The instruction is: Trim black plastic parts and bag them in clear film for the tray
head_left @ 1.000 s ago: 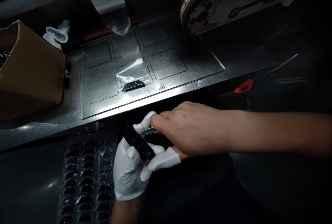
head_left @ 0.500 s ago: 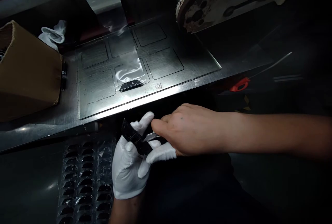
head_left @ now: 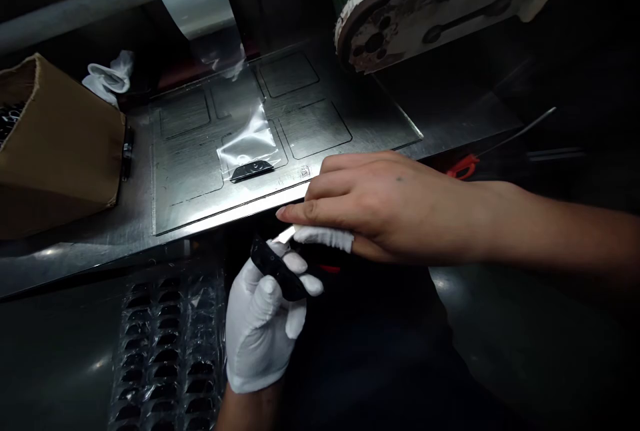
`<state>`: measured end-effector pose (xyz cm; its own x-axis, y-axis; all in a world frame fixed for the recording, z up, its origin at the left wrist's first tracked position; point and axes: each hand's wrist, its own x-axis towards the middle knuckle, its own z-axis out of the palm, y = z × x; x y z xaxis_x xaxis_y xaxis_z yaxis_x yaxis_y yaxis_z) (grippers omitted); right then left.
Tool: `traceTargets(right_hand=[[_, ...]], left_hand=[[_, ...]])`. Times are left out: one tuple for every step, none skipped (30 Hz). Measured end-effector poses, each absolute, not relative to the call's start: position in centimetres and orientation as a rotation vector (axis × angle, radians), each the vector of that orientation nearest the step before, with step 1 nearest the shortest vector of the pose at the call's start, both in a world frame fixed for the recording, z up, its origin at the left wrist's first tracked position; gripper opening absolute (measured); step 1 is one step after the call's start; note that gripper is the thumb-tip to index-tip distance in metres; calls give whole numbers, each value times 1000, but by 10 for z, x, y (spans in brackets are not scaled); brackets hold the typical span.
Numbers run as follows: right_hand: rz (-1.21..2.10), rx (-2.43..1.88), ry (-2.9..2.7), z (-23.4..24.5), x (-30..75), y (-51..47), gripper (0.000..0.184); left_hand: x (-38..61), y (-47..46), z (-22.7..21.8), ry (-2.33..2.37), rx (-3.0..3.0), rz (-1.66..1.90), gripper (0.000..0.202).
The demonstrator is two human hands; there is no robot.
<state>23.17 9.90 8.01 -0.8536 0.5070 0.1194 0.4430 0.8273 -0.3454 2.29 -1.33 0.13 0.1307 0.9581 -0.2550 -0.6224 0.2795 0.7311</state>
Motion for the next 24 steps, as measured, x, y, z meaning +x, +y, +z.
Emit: traceTargets(right_hand=[[420, -752, -2833, 81, 229, 99, 40], [389, -767, -2859, 82, 227, 99, 37], [365, -781, -2885, 83, 225, 99, 35], [346, -790, -2909, 85, 223, 99, 33], [331, -797, -2929, 86, 222, 100, 32], [320, -799, -2944, 87, 221, 100, 31], [314, -799, -2955, 88, 221, 100, 31], [308, -798, -2962, 88, 220, 101, 31], [302, -800, -2966, 89, 219, 101, 31], [294, -807, -2969, 89, 219, 101, 30], [281, -818, -2973, 89, 218, 100, 30], [263, -830, -2977, 88, 218, 100, 28], [240, -843, -2977, 88, 218, 100, 27], [213, -855, -2975, 87, 217, 99, 26], [185, -864, -2970, 85, 217, 99, 26], [157, -870, -2963, 84, 217, 99, 25], [131, -871, -2957, 83, 217, 99, 25], [108, -872, -2956, 81, 217, 99, 25], [88, -871, -2958, 81, 217, 99, 25], [69, -862, -2966, 80, 217, 99, 26], [51, -852, -2981, 80, 217, 100, 26], [35, -840, -3003, 81, 217, 100, 27], [19, -821, -3029, 82, 217, 100, 28], [7, -796, -3056, 84, 218, 101, 28]], left_hand=[[23, -14, 1, 801, 535, 1216, 35], [23, -14, 1, 804, 553, 1210, 36], [23, -14, 0, 810, 567, 1207, 36], [23, -15, 0, 818, 579, 1203, 36], [23, -15, 0, 830, 587, 1202, 35], [23, -16, 0, 850, 593, 1198, 33], [23, -16, 1, 873, 600, 1194, 31], [23, -16, 1, 895, 609, 1188, 30], [22, -17, 2, 913, 618, 1182, 29], [22, -17, 3, 931, 625, 1176, 28], [22, -17, 4, 944, 629, 1171, 28], [22, -17, 4, 955, 630, 1165, 28], [22, -17, 4, 965, 630, 1161, 28], [21, -17, 4, 978, 626, 1151, 29], [21, -17, 5, 993, 623, 1140, 30], [21, -16, 4, 1006, 623, 1124, 30], [20, -16, 4, 1016, 624, 1109, 30], [19, -16, 4, 1023, 627, 1093, 29], [18, -15, 4, 1024, 629, 1074, 29], [16, -15, 3, 1013, 627, 1059, 28], [14, -14, 2, 991, 620, 1041, 28], [12, -13, 2, 958, 608, 1021, 28], [10, -13, 1, 918, 593, 998, 28], [7, -12, 0, 875, 578, 968, 29]])
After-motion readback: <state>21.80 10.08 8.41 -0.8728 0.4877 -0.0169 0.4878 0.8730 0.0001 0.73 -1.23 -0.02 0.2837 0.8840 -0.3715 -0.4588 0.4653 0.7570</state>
